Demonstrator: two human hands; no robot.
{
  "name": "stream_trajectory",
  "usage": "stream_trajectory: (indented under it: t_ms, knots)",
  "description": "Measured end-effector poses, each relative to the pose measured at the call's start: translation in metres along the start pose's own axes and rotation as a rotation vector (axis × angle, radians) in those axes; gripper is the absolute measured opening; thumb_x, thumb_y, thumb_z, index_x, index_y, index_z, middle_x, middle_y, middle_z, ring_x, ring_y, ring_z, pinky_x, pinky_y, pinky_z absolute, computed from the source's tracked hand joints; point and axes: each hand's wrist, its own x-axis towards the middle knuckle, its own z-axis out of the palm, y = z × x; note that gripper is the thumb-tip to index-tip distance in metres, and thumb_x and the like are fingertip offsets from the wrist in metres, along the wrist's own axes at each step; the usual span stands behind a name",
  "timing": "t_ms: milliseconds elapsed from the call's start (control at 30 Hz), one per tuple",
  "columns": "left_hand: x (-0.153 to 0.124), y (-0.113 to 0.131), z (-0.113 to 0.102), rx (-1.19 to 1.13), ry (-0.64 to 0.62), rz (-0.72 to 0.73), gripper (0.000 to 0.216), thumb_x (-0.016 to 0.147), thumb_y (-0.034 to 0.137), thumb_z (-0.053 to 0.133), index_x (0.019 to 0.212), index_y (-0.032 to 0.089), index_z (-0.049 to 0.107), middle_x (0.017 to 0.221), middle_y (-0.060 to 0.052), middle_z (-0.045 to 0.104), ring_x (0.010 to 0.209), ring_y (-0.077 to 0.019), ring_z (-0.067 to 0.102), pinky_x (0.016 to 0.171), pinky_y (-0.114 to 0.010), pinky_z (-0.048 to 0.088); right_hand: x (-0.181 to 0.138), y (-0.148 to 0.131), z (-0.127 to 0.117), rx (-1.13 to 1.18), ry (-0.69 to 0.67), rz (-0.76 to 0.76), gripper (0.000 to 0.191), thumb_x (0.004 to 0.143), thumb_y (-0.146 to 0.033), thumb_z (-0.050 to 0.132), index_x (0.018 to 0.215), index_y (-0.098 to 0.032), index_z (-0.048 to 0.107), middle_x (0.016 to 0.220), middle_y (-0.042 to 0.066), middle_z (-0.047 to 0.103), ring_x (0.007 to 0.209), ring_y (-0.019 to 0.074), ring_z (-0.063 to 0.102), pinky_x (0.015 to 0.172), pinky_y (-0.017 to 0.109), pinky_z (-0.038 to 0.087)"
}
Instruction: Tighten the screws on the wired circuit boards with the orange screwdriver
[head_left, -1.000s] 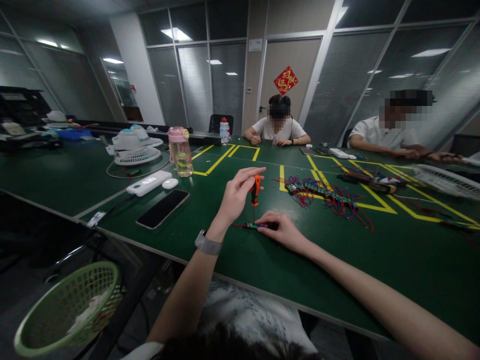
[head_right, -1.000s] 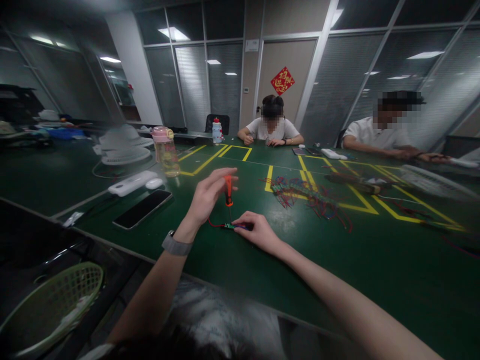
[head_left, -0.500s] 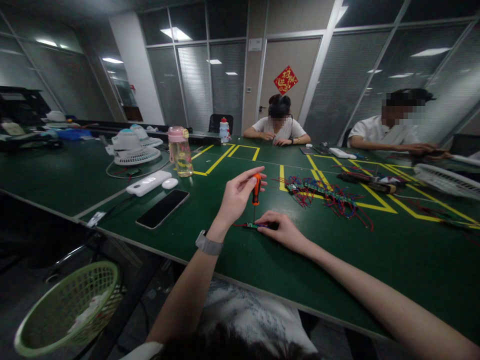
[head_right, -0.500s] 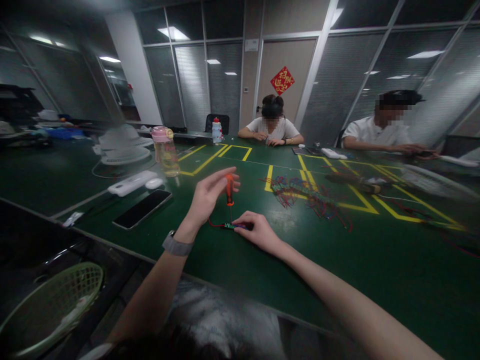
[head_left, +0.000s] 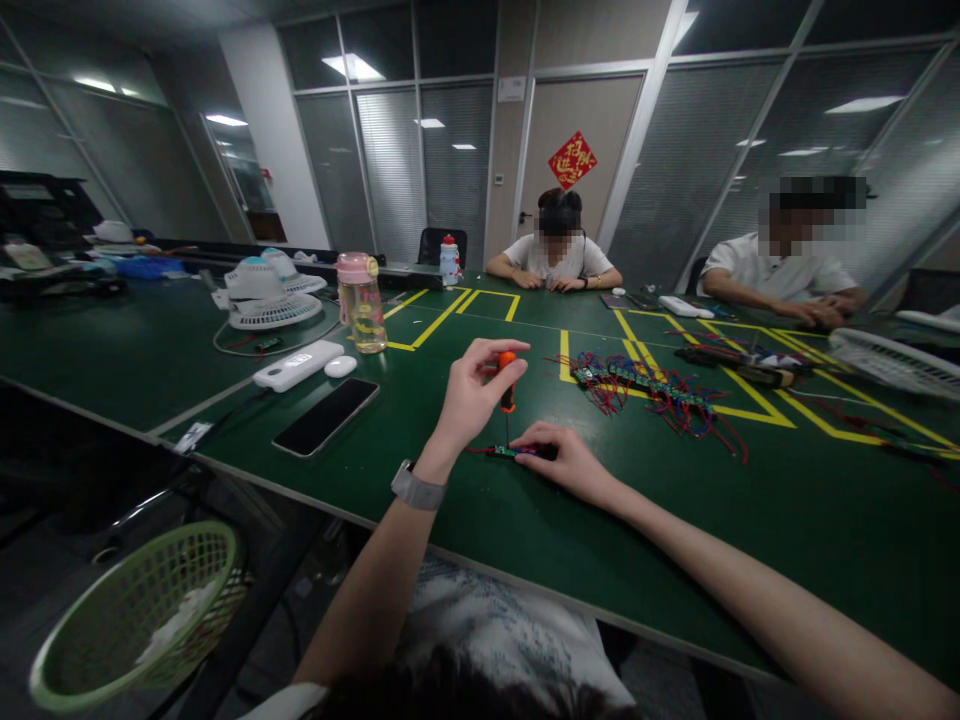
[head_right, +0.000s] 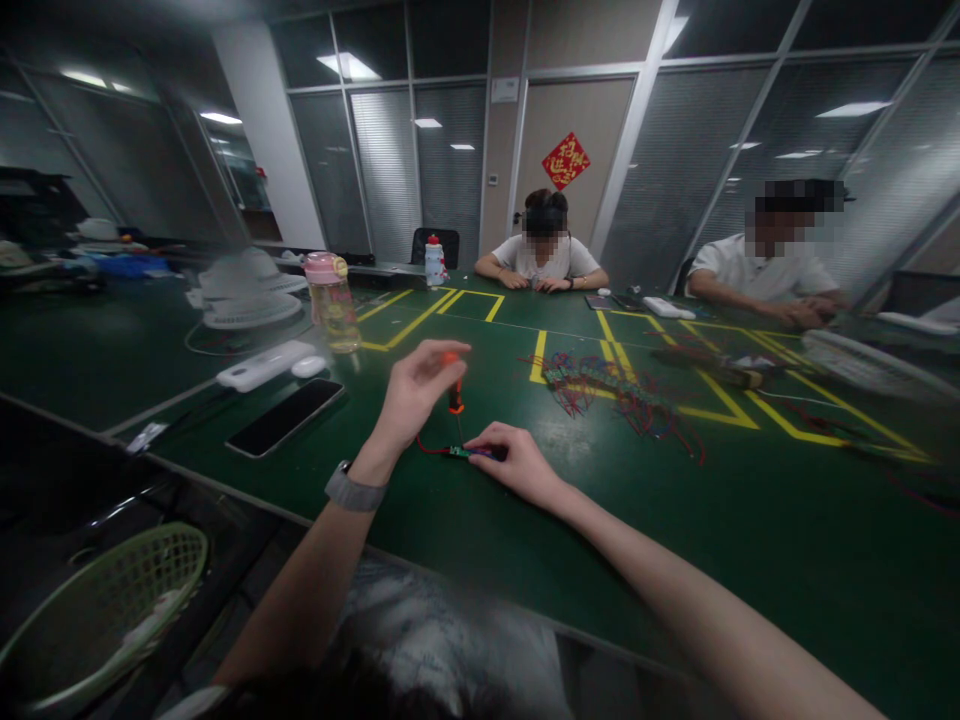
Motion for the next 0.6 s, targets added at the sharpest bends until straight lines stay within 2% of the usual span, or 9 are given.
stream_trajectory:
  t_ms: [100, 167, 233, 333, 433, 500, 600]
  knots:
    - [0.0003, -0.0011, -0.0002, -0.048, -0.033, 0.015, 0.023, 0.088, 0.028, 0.055, 0.104, 0.021, 0.069, 0.116, -0.008, 0.061, 0.103, -0.0186, 0.060, 0.081, -0.026, 0.052, 0.0000, 0.0000, 0.0002, -0.001, 0.001, 0.002, 0.017, 0.081, -0.025, 0.065, 0.094, -0.018, 0.074, 0.087, 0.006, 0.067, 0.080, 0.0178, 0.061, 0.073, 0.031, 0.049]
    - [0.0006, -0.0029, 0.0005, -0.181, -0.079, -0.021, 0.029, 0.092, 0.028, 0.047, 0.113, 0.020, 0.065, 0.117, -0.009, 0.062, 0.100, -0.0187, 0.063, 0.083, -0.031, 0.053, 0.0001, 0.0002, 0.0002, 0.003, 0.002, 0.000, 0.017, 0.081, -0.025, 0.065, 0.094, -0.018, 0.074, 0.087, 0.006, 0.067, 0.080, 0.0178, 0.061, 0.074, 0.031, 0.049]
    - [0.0007, -0.0040, 0.0011, -0.242, -0.085, -0.051, 0.030, 0.092, 0.028, 0.047, 0.116, 0.018, 0.062, 0.110, -0.009, 0.066, 0.090, -0.0174, 0.066, 0.081, -0.032, 0.054, 0.0001, 0.0003, 0.0003, 0.008, 0.003, -0.002, 0.017, 0.081, -0.024, 0.065, 0.093, -0.018, 0.074, 0.086, 0.006, 0.067, 0.081, 0.0178, 0.061, 0.074, 0.031, 0.049]
    - [0.0006, -0.0033, 0.0003, -0.101, -0.027, -0.026, 0.026, 0.085, 0.028, 0.060, 0.108, 0.017, 0.066, 0.099, -0.008, 0.067, 0.085, -0.0155, 0.065, 0.077, -0.028, 0.053, -0.0001, 0.0001, 0.0003, 0.008, 0.004, -0.005, 0.017, 0.081, -0.023, 0.065, 0.094, -0.018, 0.074, 0.087, 0.006, 0.067, 0.081, 0.0178, 0.061, 0.074, 0.031, 0.049]
    - [0.0007, -0.0025, -0.0005, 0.003, -0.014, 0.023, 0.023, 0.084, 0.028, 0.062, 0.103, 0.018, 0.070, 0.110, -0.009, 0.063, 0.097, -0.0176, 0.062, 0.078, -0.026, 0.052, -0.0001, -0.0001, 0.0003, 0.006, 0.005, -0.006, 0.017, 0.081, -0.023, 0.065, 0.094, -0.017, 0.074, 0.087, 0.007, 0.067, 0.080, 0.0179, 0.062, 0.074, 0.031, 0.049]
    - [0.0008, -0.0032, 0.0002, -0.092, -0.052, 0.013, 0.026, 0.089, 0.029, 0.053, 0.109, 0.019, 0.067, 0.118, -0.010, 0.060, 0.103, -0.0190, 0.061, 0.082, -0.028, 0.052, 0.0001, -0.0002, 0.0003, 0.005, 0.006, -0.010, 0.017, 0.081, -0.023, 0.065, 0.094, -0.017, 0.074, 0.087, 0.007, 0.068, 0.080, 0.0179, 0.062, 0.074, 0.031, 0.049]
    - [0.0007, -0.0045, 0.0022, -0.246, -0.093, -0.043, 0.030, 0.091, 0.029, 0.049, 0.116, 0.019, 0.062, 0.113, -0.009, 0.064, 0.093, -0.0180, 0.065, 0.081, -0.033, 0.054, 0.0003, -0.0006, 0.0001, 0.006, 0.007, -0.013, 0.017, 0.081, -0.023, 0.065, 0.094, -0.018, 0.074, 0.087, 0.006, 0.068, 0.081, 0.0179, 0.062, 0.075, 0.032, 0.049]
